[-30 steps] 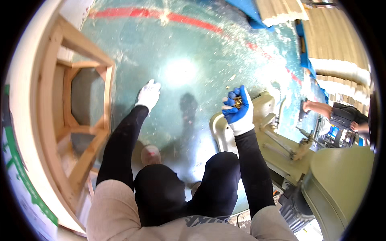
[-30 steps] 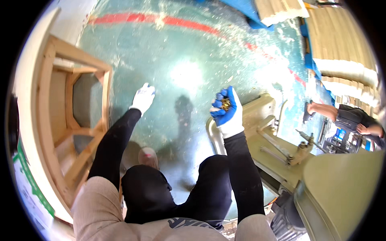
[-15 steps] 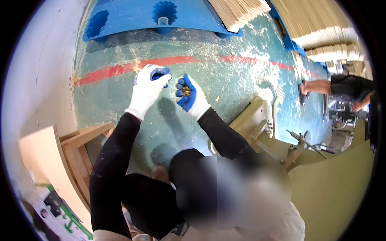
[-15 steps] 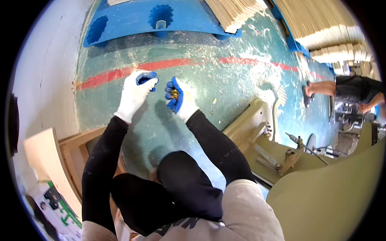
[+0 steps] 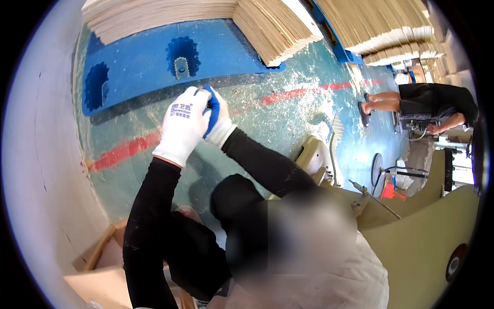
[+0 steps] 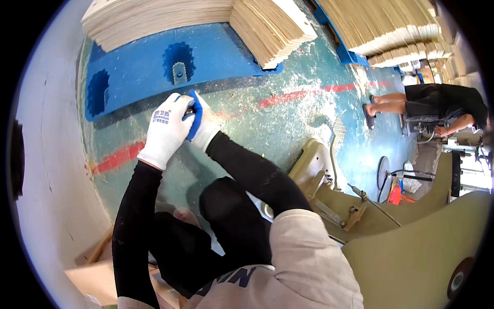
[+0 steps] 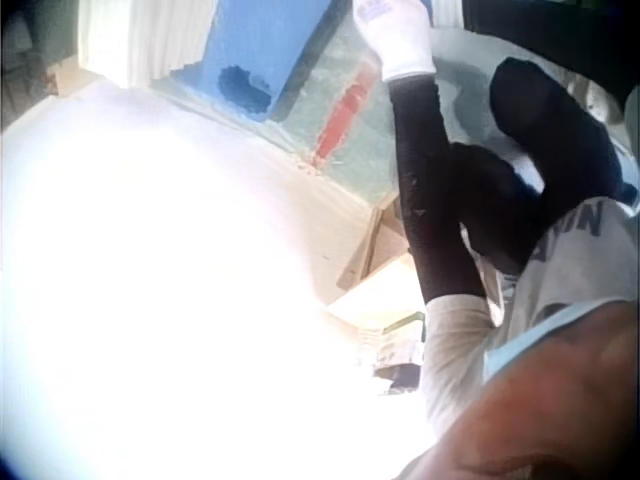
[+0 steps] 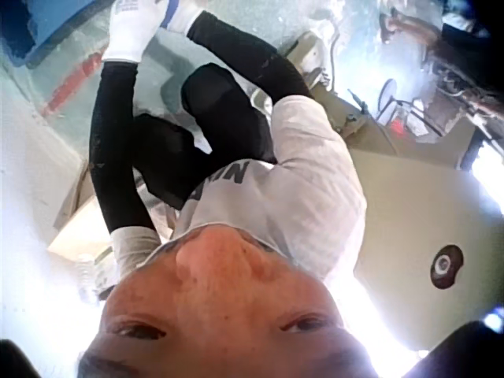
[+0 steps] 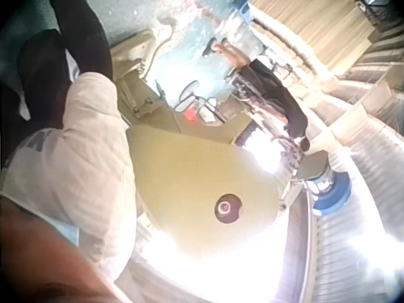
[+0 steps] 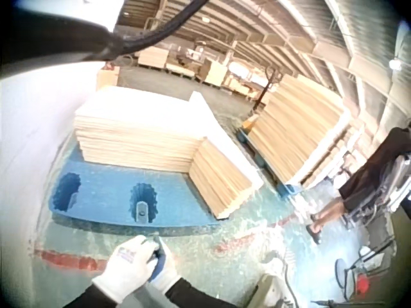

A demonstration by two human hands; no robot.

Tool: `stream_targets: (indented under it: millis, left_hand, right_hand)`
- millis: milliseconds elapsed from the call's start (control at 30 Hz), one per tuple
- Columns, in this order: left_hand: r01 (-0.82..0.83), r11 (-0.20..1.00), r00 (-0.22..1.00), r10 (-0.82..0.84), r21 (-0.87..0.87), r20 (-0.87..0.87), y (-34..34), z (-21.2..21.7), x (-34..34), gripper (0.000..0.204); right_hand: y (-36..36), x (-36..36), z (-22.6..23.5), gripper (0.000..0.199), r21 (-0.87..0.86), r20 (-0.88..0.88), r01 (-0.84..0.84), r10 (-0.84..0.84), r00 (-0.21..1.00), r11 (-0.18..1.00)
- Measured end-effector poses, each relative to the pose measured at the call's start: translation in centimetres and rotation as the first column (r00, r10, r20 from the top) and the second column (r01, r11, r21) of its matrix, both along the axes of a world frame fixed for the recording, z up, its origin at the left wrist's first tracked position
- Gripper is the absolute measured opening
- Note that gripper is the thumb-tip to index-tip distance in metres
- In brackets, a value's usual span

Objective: The person places a wooden board onto a machine to insert rivets, سپس pours a bag of metal rivets into the machine's hopper and picks up stray rivets from the floor.

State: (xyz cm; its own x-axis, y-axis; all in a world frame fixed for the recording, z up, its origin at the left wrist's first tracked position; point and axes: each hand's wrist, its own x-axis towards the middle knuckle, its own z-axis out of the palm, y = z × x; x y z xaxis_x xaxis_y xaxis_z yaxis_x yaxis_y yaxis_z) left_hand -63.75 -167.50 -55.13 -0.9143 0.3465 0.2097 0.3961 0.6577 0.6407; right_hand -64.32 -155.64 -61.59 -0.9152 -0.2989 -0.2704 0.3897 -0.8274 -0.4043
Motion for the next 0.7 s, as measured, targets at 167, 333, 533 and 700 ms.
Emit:
stream_targets:
  millis: [167, 333, 533, 700]
  left_hand:
    - [0.290, 0.957, 0.941, -0.287, -0.009, -0.180, 7.6, 4.6, -6.6, 0.026]
    - [0.489, 0.869, 0.802, -0.481, -0.074, -0.353, 16.9, 7.3, -13.0, 0.030]
    - [0.603, 0.748, 0.798, -0.574, -0.276, 0.185, 17.7, -2.7, -20.1, 0.033]
    - [0.752, 0.564, 0.659, -0.642, -0.341, 0.391, 17.8, -18.9, -19.3, 0.037]
  right_hand:
    - [9.2, -5.2, 3.3, 0.041, 0.058, 0.063, 0.090, -0.093, 0.994, 0.994]
    - [22.3, -5.3, 3.1, 0.033, 0.052, 0.170, 0.346, -0.350, 0.921, 0.937]
    - [30.6, -2.5, 3.2, 0.036, -0.020, 0.260, 0.567, -0.543, 0.799, 0.824]
    - [33.2, -1.0, 1.3, 0.035, -0.078, 0.184, 0.624, -0.604, 0.775, 0.777]
